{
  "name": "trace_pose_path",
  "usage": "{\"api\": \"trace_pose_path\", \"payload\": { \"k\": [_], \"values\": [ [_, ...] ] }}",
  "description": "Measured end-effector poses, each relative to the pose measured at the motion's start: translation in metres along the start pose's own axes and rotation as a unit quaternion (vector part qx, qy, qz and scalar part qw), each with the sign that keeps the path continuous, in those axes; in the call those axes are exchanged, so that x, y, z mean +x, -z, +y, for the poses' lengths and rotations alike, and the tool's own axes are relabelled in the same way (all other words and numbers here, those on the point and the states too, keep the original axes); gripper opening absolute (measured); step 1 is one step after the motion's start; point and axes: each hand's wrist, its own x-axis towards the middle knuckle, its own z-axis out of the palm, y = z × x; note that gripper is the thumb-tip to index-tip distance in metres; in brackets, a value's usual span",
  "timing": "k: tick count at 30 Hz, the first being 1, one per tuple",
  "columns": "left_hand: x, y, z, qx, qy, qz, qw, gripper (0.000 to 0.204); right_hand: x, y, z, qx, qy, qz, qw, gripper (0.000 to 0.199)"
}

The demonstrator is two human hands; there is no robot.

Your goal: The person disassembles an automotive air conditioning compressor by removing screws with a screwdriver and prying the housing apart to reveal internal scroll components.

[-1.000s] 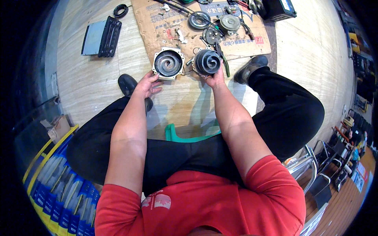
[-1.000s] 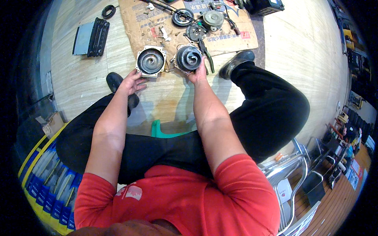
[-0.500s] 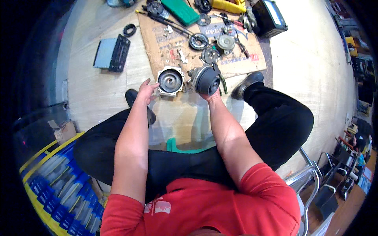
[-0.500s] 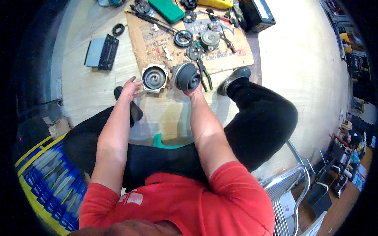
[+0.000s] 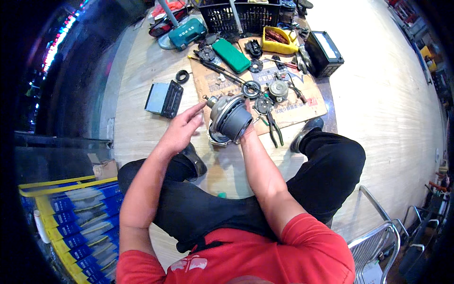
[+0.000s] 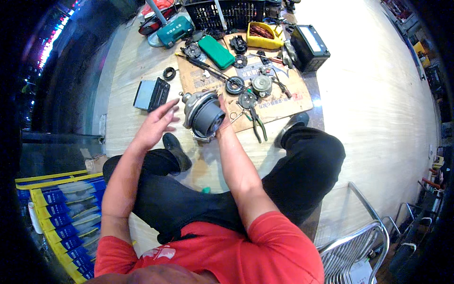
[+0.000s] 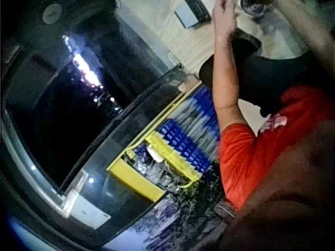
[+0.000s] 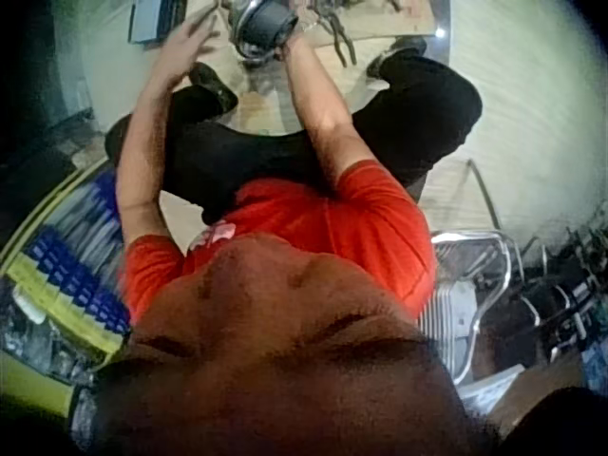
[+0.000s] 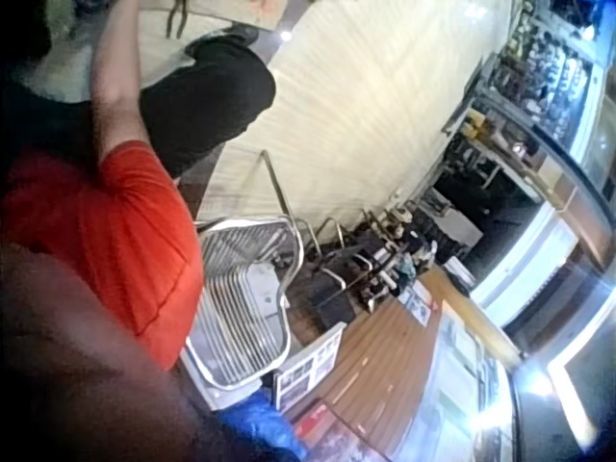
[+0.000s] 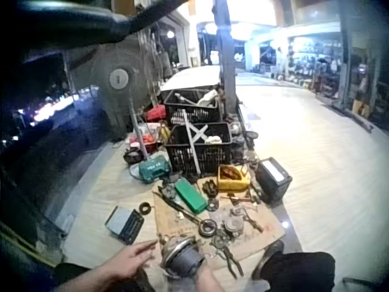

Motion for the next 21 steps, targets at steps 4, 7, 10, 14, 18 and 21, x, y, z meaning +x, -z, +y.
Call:
{"api": "trace_pose_path", "payload": {
  "k": [4, 7, 10, 14, 18, 21],
  "values": [
    [0.008, -0.017, -0.022, -0.153, 0.028, 0.027, 0.987, 0.056, 0.006, -0.029, 0.024, -0.090, 0.053, 0.080, 0.991, 0.073],
    [0.016, -0.023, -0.022, -0.173, -0.023, 0.029, 0.984, 0.053, 0.007, -0.045, 0.017, -0.154, 0.099, 0.086, 0.979, 0.071],
    [0.021, -0.019, -0.033, -0.263, -0.054, -0.003, 0.963, 0.053, 0.010, -0.055, 0.010, -0.228, 0.120, 0.063, 0.964, 0.074],
    [0.019, -0.015, -0.037, -0.364, -0.102, -0.025, 0.925, 0.055, 0.013, -0.072, 0.010, -0.351, 0.157, 0.028, 0.923, 0.073],
    [0.017, -0.014, -0.031, -0.392, -0.117, -0.027, 0.912, 0.057, 0.014, -0.084, 0.013, -0.368, 0.163, 0.010, 0.915, 0.065],
    [0.022, -0.013, -0.034, -0.411, -0.120, -0.026, 0.903, 0.056, 0.014, -0.083, 0.010, -0.426, 0.143, 0.035, 0.893, 0.076]
  ]
}}
